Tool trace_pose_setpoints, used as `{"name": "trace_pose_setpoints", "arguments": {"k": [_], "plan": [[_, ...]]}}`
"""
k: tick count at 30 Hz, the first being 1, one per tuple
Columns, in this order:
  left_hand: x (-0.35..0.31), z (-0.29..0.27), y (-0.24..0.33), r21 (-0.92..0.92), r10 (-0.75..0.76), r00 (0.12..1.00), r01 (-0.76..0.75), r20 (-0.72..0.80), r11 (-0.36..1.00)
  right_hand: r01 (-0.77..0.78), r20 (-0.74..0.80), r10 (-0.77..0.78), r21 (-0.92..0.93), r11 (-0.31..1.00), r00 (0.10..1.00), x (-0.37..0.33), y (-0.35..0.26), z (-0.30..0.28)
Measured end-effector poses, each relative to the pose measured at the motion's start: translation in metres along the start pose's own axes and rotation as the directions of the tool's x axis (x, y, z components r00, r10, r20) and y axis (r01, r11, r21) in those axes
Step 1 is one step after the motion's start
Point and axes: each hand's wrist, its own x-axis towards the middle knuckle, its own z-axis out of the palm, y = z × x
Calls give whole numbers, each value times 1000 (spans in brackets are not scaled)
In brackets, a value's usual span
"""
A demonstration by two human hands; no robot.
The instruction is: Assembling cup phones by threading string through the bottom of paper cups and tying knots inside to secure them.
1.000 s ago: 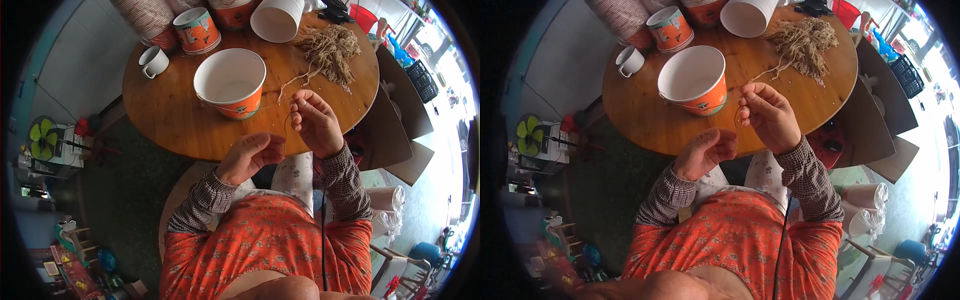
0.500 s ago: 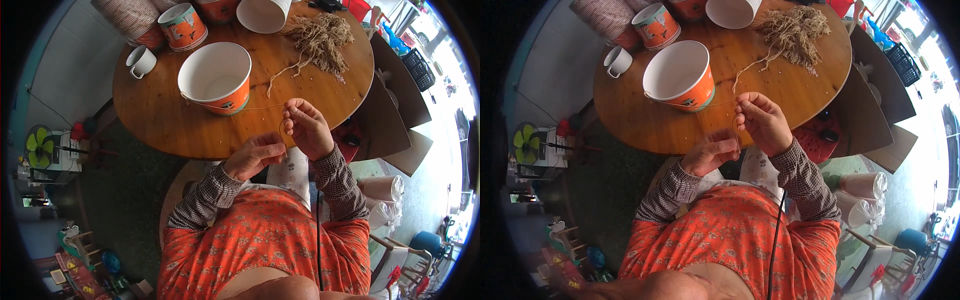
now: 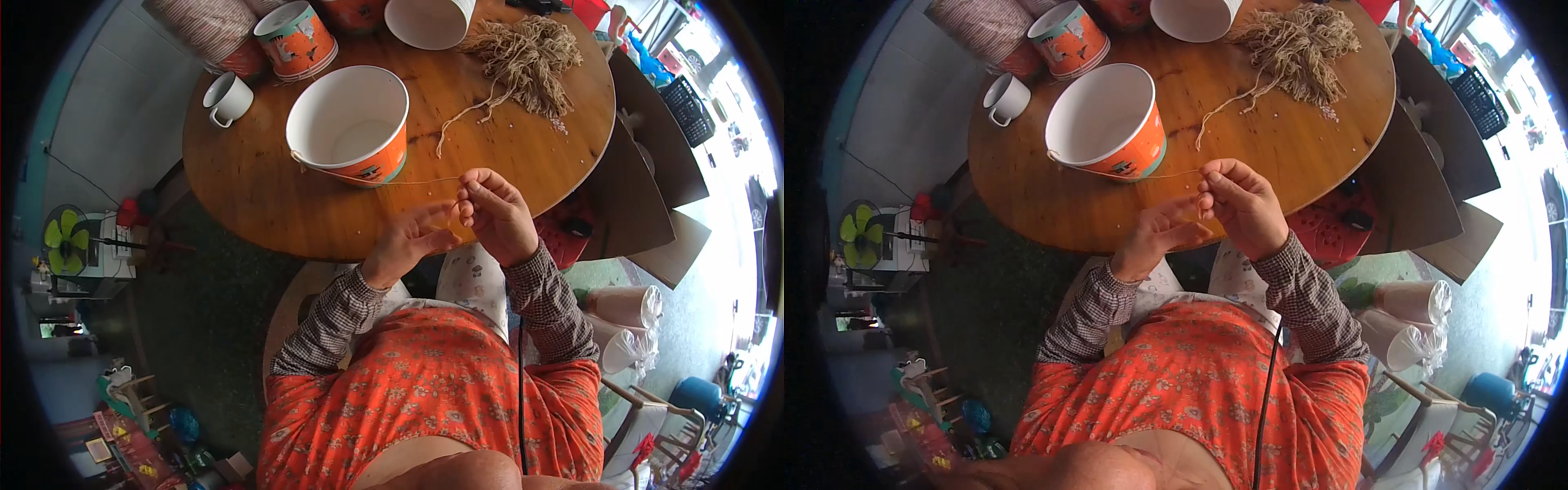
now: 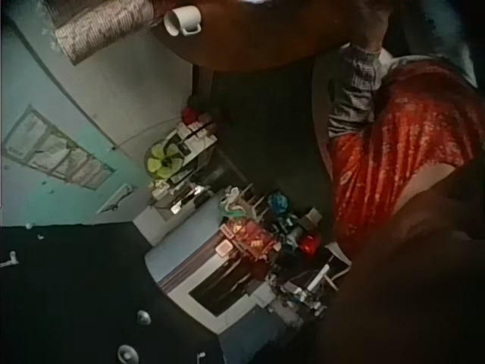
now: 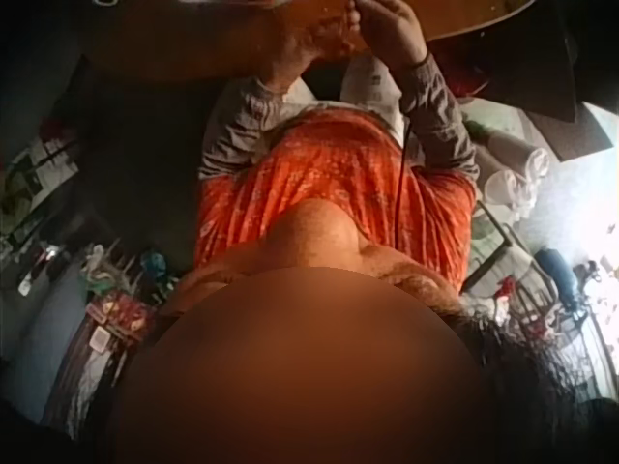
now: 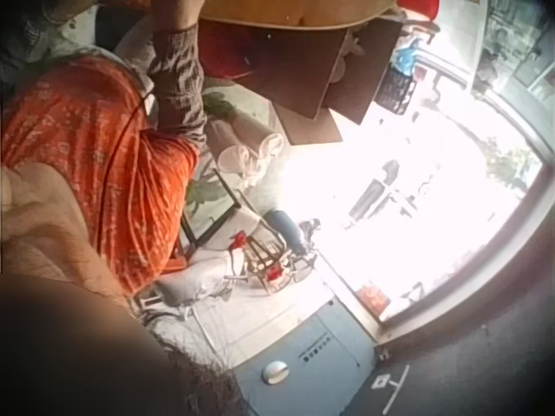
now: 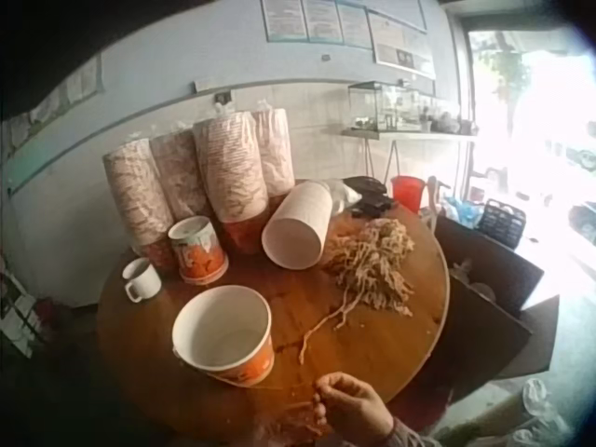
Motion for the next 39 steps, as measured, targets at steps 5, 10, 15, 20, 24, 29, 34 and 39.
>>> {"name": "trace_pose_setpoints", "arguments": {"k": [5, 10, 15, 20, 24, 29, 34, 39], "plan": [[-4, -6, 5, 52, -89, 996, 88, 12, 995, -18, -46, 15, -59, 998, 999, 4, -1, -9], [-17, -9, 25, 623, 126, 992, -97, -2, 776, 237, 98, -395, -917, 321, 913, -10, -1, 10], [-23, -2, 44, 688, 348, 935, -294, 64, 663, 118, 135, -9, -835, 538, 991, -14, 9, 32], [-26, -15, 47, 754, 393, 919, -276, 26, 595, 117, 154, 31, -852, 511, 988, -14, 8, 21], [-29, -15, 45, 727, 369, 930, -260, 10, 635, 163, 178, -5, -889, 428, 984, -17, 8, 24], [-28, -15, 36, 735, 369, 929, -260, 14, 627, -159, -15, 211, -713, 683, 977, -22, 7, 29], [-29, -13, 38, 714, 301, 953, -230, 28, 662, -4, 96, 96, -690, 724, 991, -22, 17, 16], [-28, -6, 40, 617, 248, 969, -186, -15, 765, 116, 110, -48, -785, 608, 993, -25, 18, 14]]}}
